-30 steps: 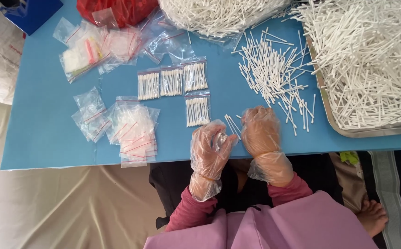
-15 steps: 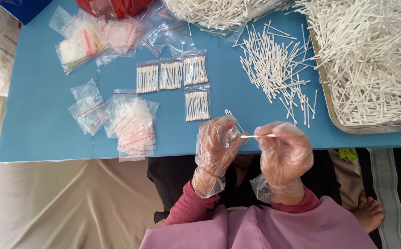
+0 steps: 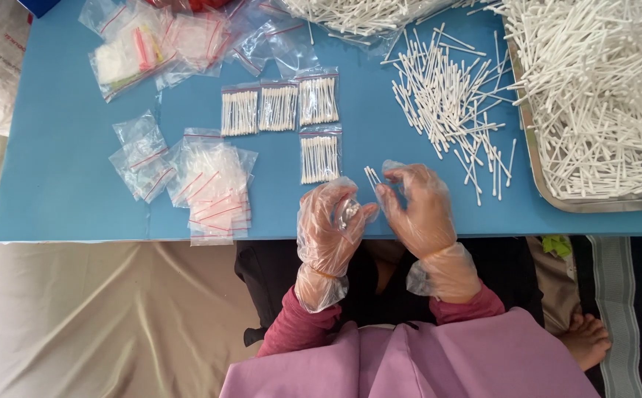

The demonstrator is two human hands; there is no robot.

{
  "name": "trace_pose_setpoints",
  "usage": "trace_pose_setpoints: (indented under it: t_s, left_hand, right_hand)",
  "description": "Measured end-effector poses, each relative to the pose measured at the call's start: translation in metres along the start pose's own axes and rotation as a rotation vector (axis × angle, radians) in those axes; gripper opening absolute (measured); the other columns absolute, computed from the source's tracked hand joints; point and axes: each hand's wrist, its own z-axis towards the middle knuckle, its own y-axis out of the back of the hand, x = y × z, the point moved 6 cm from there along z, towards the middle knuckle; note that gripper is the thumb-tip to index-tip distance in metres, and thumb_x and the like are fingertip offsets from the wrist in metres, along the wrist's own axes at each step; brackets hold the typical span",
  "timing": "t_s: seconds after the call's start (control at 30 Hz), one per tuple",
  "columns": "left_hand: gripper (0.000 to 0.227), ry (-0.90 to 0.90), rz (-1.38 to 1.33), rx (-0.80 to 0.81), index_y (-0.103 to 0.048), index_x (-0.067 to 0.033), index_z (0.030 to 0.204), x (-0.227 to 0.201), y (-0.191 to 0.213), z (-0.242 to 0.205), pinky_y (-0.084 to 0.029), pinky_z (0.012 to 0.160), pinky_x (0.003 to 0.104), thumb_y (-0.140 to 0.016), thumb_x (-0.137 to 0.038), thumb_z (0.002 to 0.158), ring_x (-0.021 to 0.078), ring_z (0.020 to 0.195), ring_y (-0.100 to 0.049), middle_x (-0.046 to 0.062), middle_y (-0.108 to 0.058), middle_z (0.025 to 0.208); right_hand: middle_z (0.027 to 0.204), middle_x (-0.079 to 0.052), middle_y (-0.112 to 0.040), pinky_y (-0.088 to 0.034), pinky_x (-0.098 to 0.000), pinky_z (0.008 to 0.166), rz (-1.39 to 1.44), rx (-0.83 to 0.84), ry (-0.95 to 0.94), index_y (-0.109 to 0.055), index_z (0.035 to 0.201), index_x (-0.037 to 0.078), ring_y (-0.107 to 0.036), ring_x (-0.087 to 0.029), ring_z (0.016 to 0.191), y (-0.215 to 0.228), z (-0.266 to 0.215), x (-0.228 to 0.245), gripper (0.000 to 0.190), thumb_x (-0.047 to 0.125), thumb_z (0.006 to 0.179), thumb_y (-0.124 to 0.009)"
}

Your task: Counting and packaging cotton swabs into small plastic bags at a steady pace.

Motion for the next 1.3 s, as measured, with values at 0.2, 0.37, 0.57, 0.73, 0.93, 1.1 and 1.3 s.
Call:
trace_pose_setpoints:
  t_s: [0.2,0.37,0.57,0.73,0.93,1.1,1.3]
  left_hand:
    - [0.038,0.038,0.027,-0.016,-0.068,-0.0143,0.104,0.002,0.003,-0.002,-0.057,0.088,0.032,-0.091,-0.030,0.079,0.0227,0.091,-0.068,0.000,-0.067,0.090]
    - [0.040,0.067,-0.004,-0.024,-0.069,-0.0145,0.105,-0.001,0.006,-0.002,-0.058,0.088,0.032,-0.092,-0.029,0.076,0.0222,0.092,-0.068,0.000,-0.068,0.089]
    - [0.039,0.078,-0.032,-0.008,-0.068,-0.0145,0.106,-0.001,0.004,-0.005,-0.058,0.090,0.032,-0.092,-0.027,0.077,0.0217,0.093,-0.067,0.000,-0.068,0.088]
    - [0.041,0.072,-0.033,0.020,-0.067,-0.0137,0.106,-0.001,0.001,-0.004,-0.058,0.090,0.033,-0.093,-0.026,0.076,0.0234,0.092,-0.068,0.000,-0.067,0.087]
    - [0.041,0.003,-0.027,0.075,-0.065,-0.0133,0.110,-0.005,-0.009,-0.003,-0.053,0.096,0.034,-0.090,-0.026,0.080,0.0229,0.089,-0.070,0.001,-0.066,0.088]
    - [0.043,-0.024,-0.067,0.099,-0.064,-0.0130,0.112,-0.013,-0.017,0.001,-0.050,0.097,0.032,-0.090,-0.022,0.080,0.0216,0.085,-0.070,0.000,-0.063,0.087]
    - [0.039,-0.007,-0.045,0.160,-0.068,-0.0160,0.123,-0.010,-0.023,-0.015,-0.056,0.090,0.044,-0.076,-0.036,0.091,0.0370,0.098,-0.065,0.009,-0.065,0.099]
  right_hand:
    - [0.081,-0.015,-0.062,-0.054,-0.0503,0.071,-0.464,0.136,-0.096,-0.068,0.094,0.007,-0.067,-0.038,0.078,-0.038,0.001,-0.019,0.023,0.029,0.094,-0.074]
    - [0.080,-0.011,-0.062,-0.054,-0.0471,0.069,-0.423,0.195,-0.168,-0.065,0.087,0.013,-0.067,-0.035,0.079,-0.045,-0.004,-0.039,0.013,0.023,0.092,-0.072]
    - [0.079,-0.010,-0.064,-0.055,-0.0455,0.070,-0.281,0.123,-0.212,-0.065,0.089,0.013,-0.068,-0.036,0.079,-0.034,-0.007,-0.049,0.010,0.017,0.094,-0.073]
    - [0.078,-0.010,-0.067,-0.054,-0.0409,0.070,-0.084,0.045,-0.252,-0.067,0.095,0.010,-0.069,-0.034,0.079,-0.007,0.001,-0.053,0.010,0.010,0.094,-0.077]
    - [0.100,-0.021,-0.068,-0.056,-0.0371,0.068,0.278,-0.263,0.028,-0.066,0.122,-0.007,-0.063,-0.025,0.077,0.048,0.016,0.011,0.017,-0.005,0.105,-0.064]
    - [0.080,-0.022,-0.071,-0.055,-0.0336,0.048,0.279,-0.448,0.206,-0.068,0.093,-0.007,-0.064,-0.025,0.060,0.060,-0.010,0.065,0.011,0.001,0.091,-0.074]
    - [0.084,-0.007,-0.076,-0.057,-0.0332,0.071,0.142,-0.295,0.349,-0.076,0.090,0.005,-0.065,-0.024,0.076,0.037,-0.006,0.085,0.007,0.011,0.093,-0.078]
